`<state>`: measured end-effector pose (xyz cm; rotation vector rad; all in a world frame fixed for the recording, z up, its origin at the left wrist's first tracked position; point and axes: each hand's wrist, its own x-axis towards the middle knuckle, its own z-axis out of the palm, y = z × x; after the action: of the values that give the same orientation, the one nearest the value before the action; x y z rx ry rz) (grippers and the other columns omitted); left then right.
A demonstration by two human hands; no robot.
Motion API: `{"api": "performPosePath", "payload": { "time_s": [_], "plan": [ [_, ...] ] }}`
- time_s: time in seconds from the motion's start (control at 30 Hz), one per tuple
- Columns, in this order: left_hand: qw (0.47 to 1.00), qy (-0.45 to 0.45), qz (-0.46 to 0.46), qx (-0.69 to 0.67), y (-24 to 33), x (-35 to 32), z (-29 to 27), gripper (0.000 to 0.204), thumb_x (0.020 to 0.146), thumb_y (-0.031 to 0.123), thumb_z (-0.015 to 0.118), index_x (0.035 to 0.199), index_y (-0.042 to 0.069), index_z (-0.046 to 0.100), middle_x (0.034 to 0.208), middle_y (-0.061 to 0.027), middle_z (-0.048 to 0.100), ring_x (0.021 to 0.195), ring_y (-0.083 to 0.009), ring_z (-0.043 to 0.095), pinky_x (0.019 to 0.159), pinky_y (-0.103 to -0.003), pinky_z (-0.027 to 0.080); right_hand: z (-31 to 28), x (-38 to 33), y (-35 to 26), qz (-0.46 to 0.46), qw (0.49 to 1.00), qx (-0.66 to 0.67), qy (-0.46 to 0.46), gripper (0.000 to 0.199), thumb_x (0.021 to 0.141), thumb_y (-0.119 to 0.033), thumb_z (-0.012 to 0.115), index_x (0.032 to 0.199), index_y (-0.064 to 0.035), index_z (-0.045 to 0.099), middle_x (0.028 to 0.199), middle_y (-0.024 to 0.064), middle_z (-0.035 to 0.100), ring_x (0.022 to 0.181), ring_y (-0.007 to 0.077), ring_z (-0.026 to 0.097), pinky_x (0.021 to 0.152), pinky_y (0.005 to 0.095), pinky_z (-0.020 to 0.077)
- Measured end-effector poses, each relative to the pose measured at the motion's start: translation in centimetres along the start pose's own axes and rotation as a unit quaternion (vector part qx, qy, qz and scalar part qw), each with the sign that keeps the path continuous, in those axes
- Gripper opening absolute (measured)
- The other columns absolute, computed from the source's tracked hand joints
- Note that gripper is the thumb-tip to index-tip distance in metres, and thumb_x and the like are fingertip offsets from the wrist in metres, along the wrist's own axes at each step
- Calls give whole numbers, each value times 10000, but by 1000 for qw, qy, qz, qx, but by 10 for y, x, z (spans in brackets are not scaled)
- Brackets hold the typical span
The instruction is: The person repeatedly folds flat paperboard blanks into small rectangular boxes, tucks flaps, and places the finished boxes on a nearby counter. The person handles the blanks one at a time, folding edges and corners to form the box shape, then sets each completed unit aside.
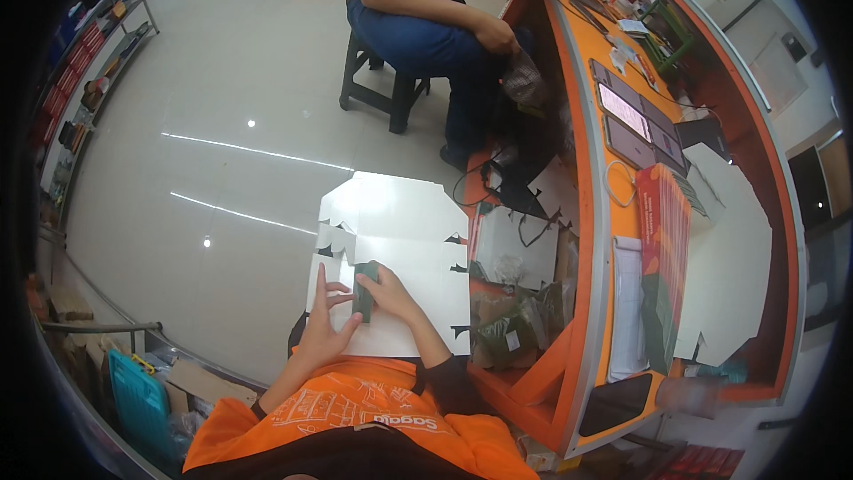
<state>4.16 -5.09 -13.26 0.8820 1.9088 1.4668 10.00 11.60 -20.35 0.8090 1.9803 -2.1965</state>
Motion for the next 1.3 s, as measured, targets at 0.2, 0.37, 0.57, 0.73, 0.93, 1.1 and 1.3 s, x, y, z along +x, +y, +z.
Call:
{"api": "performPosePath", "payload": {
  "time_s": [0.2, 0.37, 0.57, 0.73, 0.93, 1.1, 1.3],
  "plan": [
    [947, -284, -16, -147, 17, 2, -47, 647, 911, 219, 491, 1435, 46, 155, 1425, -161, 300, 1284, -282, 356, 1069, -385, 250, -16, -35, -41, -81, 972, 176, 136, 248, 935, -236, 520, 1013, -2, 552, 926, 6, 589, 835, 55, 524, 748, 219, 434],
    [978, -153, 119, -73, 56, -6, -11, 542, 894, 123, 474, 1396, 39, 289, 1436, -169, 279, 1290, -307, 341, 1060, -387, 272, -20, -48, -81, -90, 943, 163, 277, 223, 940, -238, 513, 948, -20, 557, 847, -20, 556, 760, 44, 495, 673, 206, 411],
    [963, -93, 243, 72, 58, 26, 8, 448, 854, 63, 481, 1302, 70, 463, 1365, -171, 389, 1191, -352, 443, 965, -396, 400, -11, -55, -89, -196, 900, 217, 324, 192, 946, -257, 506, 904, -74, 545, 755, -25, 548, 592, 31, 502, 478, 178, 390],
    [962, -54, 244, 115, 73, 38, 14, 447, 836, 53, 509, 1282, 87, 497, 1366, -171, 387, 1151, -350, 463, 949, -403, 405, -7, -70, -95, -219, 901, 168, 335, 195, 943, -233, 513, 907, -44, 550, 789, -15, 566, 647, 37, 525, 511, 187, 432],
    [946, 20, 260, 193, 72, 38, 28, 530, 812, 16, 519, 1332, 58, 427, 1408, -222, 305, 1179, -374, 417, 970, -410, 366, 15, -90, -109, -239, 909, 147, 309, 236, 936, -201, 525, 980, 25, 578, 919, 28, 579, 762, 52, 542, 563, 188, 447],
    [984, 34, 159, -72, 81, 35, 22, 812, 689, 32, 715, 1384, 10, 297, 1301, -184, 408, 1169, -326, 450, 940, -398, 398, 7, -103, -125, -372, 871, -33, 319, 283, 935, -181, 503, 1090, 51, 546, 1114, 116, 531, 936, 144, 548, 707, 238, 470],
    [948, 37, 280, 145, 91, 43, -8, 667, 631, 77, 781, 1245, 63, 519, 1147, -106, 533, 1046, -283, 509, 852, -344, 449, -26, -130, -144, -309, 863, 384, 109, 580, 930, -480, 373, 1305, -38, 376, 1152, 120, 539, 1037, 227, 546, 887, 357, 441]
  ]
}}
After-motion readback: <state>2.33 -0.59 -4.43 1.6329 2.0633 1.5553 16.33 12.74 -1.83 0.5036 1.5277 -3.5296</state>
